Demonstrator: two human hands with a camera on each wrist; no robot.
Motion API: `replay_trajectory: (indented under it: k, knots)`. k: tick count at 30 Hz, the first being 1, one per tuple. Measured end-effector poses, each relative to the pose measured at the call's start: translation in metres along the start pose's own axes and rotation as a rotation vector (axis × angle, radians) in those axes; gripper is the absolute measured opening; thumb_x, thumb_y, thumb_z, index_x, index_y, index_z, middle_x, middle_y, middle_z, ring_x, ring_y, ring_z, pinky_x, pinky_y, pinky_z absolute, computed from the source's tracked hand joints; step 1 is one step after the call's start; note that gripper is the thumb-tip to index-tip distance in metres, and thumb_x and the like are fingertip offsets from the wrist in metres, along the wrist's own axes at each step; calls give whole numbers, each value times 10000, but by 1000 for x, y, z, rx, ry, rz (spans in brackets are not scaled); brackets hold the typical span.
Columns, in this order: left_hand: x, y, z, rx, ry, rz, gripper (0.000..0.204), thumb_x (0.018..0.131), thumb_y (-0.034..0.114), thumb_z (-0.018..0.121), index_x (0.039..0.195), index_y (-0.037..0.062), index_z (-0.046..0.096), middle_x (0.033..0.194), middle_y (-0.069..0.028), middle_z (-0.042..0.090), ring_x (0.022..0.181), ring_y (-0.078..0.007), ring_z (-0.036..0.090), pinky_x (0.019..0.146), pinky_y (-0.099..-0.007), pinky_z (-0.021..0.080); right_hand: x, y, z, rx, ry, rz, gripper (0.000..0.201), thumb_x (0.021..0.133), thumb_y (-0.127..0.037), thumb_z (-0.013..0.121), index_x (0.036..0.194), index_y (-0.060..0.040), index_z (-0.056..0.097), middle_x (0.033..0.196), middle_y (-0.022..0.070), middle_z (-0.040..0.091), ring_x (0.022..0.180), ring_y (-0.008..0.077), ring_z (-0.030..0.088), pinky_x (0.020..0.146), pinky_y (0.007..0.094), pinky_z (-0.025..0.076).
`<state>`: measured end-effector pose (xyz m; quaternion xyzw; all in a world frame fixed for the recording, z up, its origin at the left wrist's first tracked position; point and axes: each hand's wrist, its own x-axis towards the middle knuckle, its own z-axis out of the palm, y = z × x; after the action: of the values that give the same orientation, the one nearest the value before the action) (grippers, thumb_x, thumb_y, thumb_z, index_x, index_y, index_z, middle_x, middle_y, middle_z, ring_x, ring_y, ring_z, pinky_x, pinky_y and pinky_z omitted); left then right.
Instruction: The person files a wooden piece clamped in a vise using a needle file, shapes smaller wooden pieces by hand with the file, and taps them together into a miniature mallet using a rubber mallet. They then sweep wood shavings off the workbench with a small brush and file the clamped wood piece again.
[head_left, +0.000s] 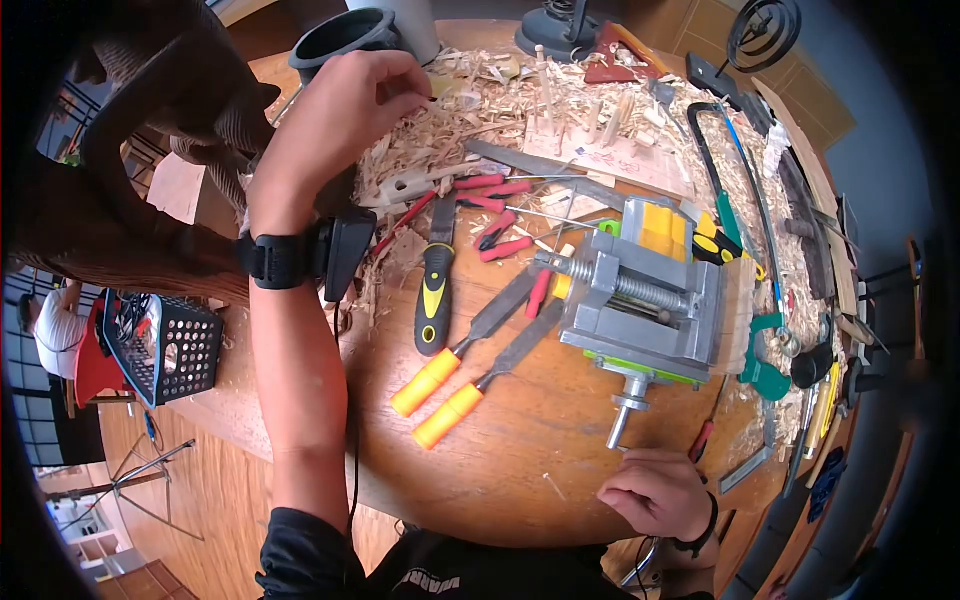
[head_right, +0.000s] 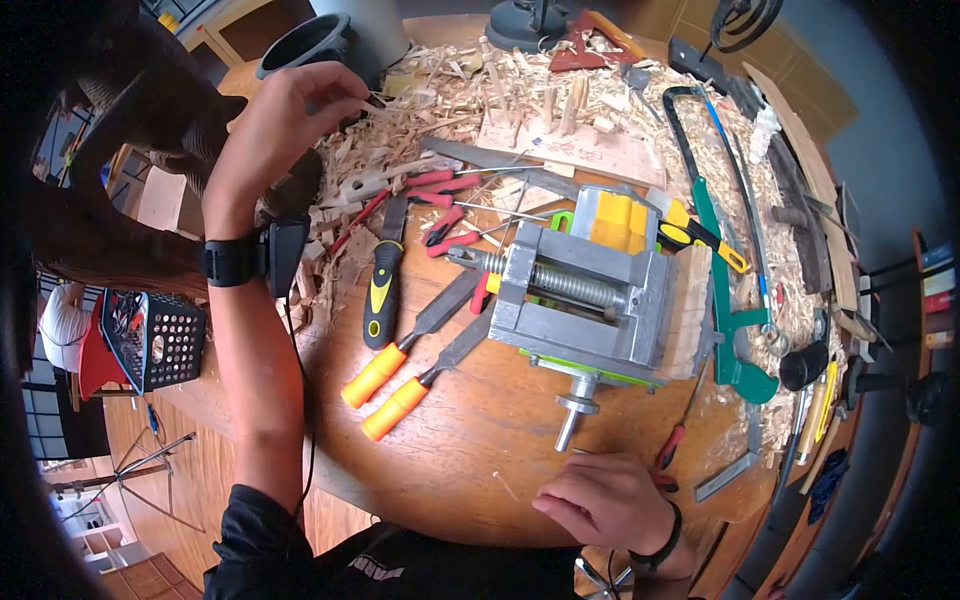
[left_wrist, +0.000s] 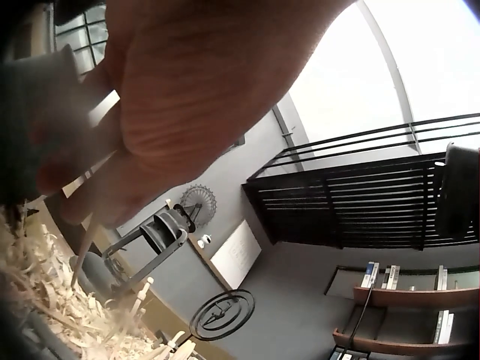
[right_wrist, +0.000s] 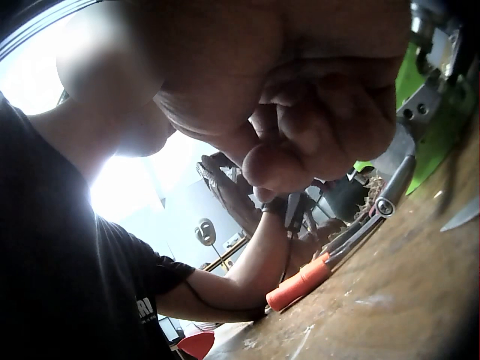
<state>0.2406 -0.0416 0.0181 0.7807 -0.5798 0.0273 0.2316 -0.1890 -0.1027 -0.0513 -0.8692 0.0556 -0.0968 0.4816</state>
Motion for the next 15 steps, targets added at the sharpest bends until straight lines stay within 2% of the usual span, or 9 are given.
replay_trajectory:
  k: [15]
  knots:
    - [-6,1,-15,-83,73,78,136,932,40,673,1064,28,703,891,-11,712,792,-85,642,714,-251,507,-1,1,0,-10,-7,3,139,814,-85,804,822,-46,670,694,81,656,600,256,646,534,346,511]
